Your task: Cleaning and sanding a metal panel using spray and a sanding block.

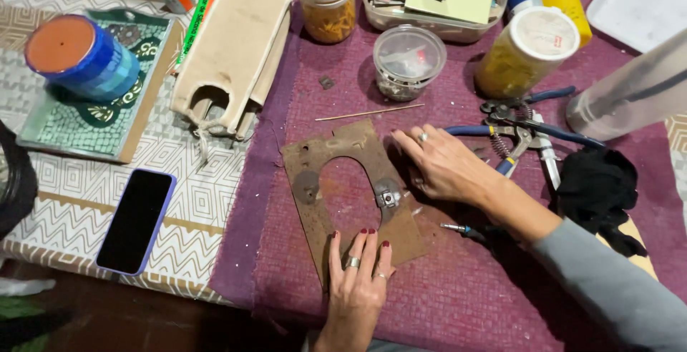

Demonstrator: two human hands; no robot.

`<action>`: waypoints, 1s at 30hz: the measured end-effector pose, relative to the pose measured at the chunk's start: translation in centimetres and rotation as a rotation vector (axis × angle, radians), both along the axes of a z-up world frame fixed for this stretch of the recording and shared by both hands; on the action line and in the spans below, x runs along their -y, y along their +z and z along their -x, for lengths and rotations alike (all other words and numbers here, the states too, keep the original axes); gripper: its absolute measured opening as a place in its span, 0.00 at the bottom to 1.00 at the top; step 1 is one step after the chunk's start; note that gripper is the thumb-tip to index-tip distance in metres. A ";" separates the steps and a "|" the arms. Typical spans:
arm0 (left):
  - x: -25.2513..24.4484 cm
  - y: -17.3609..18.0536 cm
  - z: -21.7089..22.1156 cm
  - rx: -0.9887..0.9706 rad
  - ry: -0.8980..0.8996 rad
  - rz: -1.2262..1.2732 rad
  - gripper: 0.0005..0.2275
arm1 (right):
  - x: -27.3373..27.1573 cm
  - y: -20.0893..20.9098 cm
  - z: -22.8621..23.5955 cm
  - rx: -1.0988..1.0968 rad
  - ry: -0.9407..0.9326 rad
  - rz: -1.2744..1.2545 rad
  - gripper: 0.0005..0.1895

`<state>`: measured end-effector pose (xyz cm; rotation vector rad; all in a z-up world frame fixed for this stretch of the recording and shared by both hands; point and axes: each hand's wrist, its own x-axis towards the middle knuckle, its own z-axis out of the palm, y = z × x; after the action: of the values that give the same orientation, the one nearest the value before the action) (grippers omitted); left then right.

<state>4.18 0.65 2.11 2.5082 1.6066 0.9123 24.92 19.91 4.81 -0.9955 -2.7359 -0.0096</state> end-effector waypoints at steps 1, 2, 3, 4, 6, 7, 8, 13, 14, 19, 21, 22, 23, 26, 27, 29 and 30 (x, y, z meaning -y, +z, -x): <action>0.0 0.2 0.2 -0.003 -0.005 0.000 0.20 | 0.1 0.3 0.2 -0.003 -0.005 0.000 0.38; -0.2 0.4 0.3 -0.040 -0.043 -0.020 0.19 | -0.1 0.7 0.4 -0.052 -0.010 0.025 0.37; -0.4 0.6 0.5 -0.077 -0.080 -0.040 0.18 | -0.3 1.1 0.6 -0.100 -0.015 0.051 0.36; -0.7 0.4 0.8 -0.075 -0.085 -0.043 0.18 | -0.5 1.0 0.7 -0.099 -0.020 0.048 0.36; -1.1 0.0 1.0 -0.105 -0.085 -0.152 0.17 | -0.4 0.4 0.2 -0.146 0.023 -0.018 0.40; -0.8 -0.1 1.3 -0.098 -0.108 -0.144 0.17 | -0.5 0.0 0.1 -0.140 0.000 -0.009 0.40; -0.8 -0.4 1.6 -0.113 -0.131 -0.131 0.17 | -0.7 -0.3 -0.3 -0.120 0.008 -0.022 0.43; -0.7 -2.8 2.7 0.043 -0.236 -0.077 0.17 | -1.5 -0.2 -2.4 -0.085 -0.004 -0.029 0.57; -0.4 -2.9 3.1 0.055 -0.221 -0.046 0.19 | -1.2 0.8 -2.8 -0.108 0.037 0.011 0.57; -0.3 -2.9 5.5 -0.020 -0.210 -0.033 0.14 | 3.7 4.1 -6.4 -0.117 0.027 0.020 0.24; -1.0 -2.5 6.4 -0.113 -0.346 -0.078 0.18 | 7.7 5.5 -7.6 -0.191 -0.098 0.081 0.11; -1.1 -2.5 6.6 -0.113 -0.343 -0.080 0.18 | 9.6 4.8 -7.6 -0.190 -0.095 0.079 0.11; -1.2 -2.6 6.7 -0.099 -0.365 -0.028 0.16 | 11.5 4.1 -7.6 -0.091 -0.189 0.078 0.18; -1.2 -4.1 7.0 -0.111 -0.366 -0.032 0.19 | 15.4 1.9 -7.6 -0.003 -0.336 0.087 0.25; -1.1 -4.8 7.1 -0.133 -0.344 -0.090 0.24 | 16.6 1.2 -7.5 -0.011 -0.390 0.096 0.26; -0.4 -4.8 6.2 -0.089 -0.312 -0.059 0.23 | 17.2 1.3 -7.2 -0.095 -0.402 0.081 0.26; -0.2 -4.8 5.9 -0.042 -0.276 -0.035 0.22 | 17.2 1.4 -6.9 -0.177 -0.411 0.062 0.25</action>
<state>-1.73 0.85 -2.66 2.6990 1.2183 0.8650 31.85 2.66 6.18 -1.4813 -2.3431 0.0896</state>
